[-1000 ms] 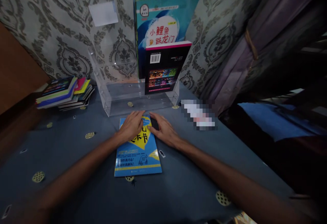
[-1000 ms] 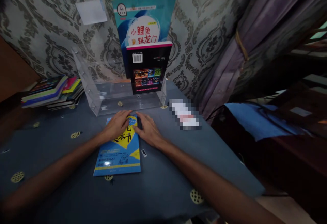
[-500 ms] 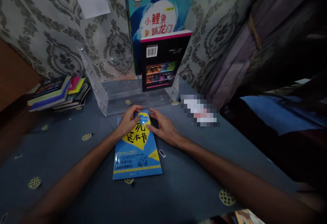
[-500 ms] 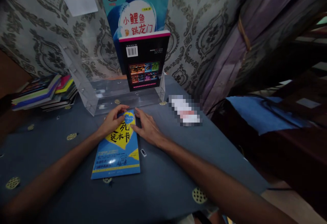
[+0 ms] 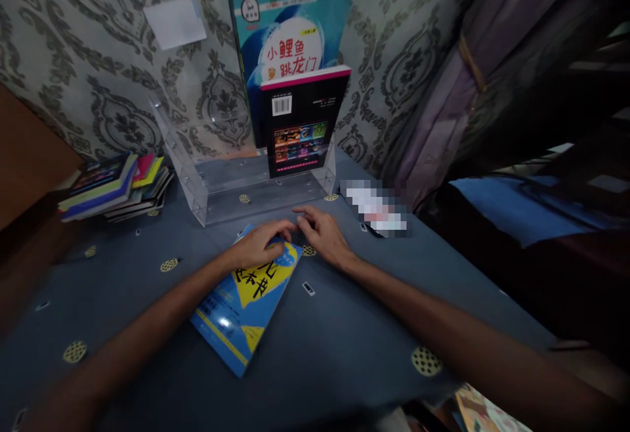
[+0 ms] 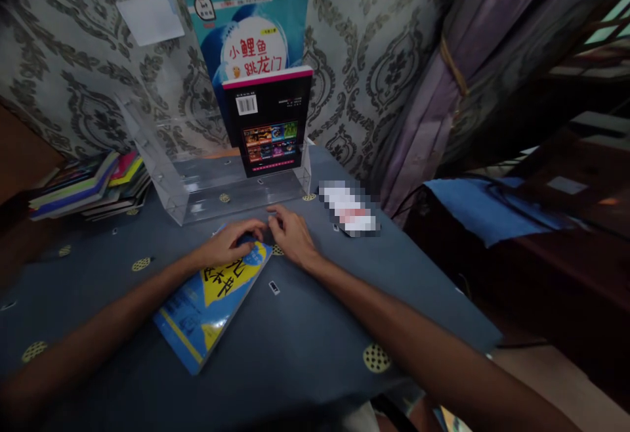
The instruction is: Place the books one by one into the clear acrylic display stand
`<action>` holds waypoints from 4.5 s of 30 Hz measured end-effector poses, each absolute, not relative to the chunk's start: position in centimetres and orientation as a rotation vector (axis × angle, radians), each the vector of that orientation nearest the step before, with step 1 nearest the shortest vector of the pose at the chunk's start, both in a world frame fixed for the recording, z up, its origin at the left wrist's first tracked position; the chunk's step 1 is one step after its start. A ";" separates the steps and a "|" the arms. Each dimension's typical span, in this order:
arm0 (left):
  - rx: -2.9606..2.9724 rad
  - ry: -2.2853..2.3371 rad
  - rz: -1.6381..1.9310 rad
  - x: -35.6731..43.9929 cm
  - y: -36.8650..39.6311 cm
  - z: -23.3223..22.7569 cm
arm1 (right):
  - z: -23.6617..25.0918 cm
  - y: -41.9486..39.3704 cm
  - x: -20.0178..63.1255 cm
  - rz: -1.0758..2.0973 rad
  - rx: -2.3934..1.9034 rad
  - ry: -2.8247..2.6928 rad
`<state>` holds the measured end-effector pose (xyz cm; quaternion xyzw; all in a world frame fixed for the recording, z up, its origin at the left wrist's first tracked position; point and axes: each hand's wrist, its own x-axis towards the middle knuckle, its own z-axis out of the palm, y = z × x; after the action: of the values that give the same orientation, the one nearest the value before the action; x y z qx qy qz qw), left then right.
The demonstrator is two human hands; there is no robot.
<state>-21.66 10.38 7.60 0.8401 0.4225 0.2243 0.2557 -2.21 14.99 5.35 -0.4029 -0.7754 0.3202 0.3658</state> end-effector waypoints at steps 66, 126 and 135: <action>2.611 1.484 0.142 -23.3 -0.6 7.6 | 5.6 12.9 -0.9 0.726 -0.650 -2.413; 2.814 1.452 0.166 -23.4 4.3 8.6 | 3.7 10.8 -2.0 0.644 -0.590 -2.764; 2.690 1.609 0.221 -23.9 9.2 7.7 | 3.9 10.8 -1.8 0.703 -0.556 -2.774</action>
<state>-23.95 9.23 7.69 0.8560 0.5121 0.0704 -0.0005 -1.83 10.81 3.87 -0.1894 -0.9455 0.2397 0.1129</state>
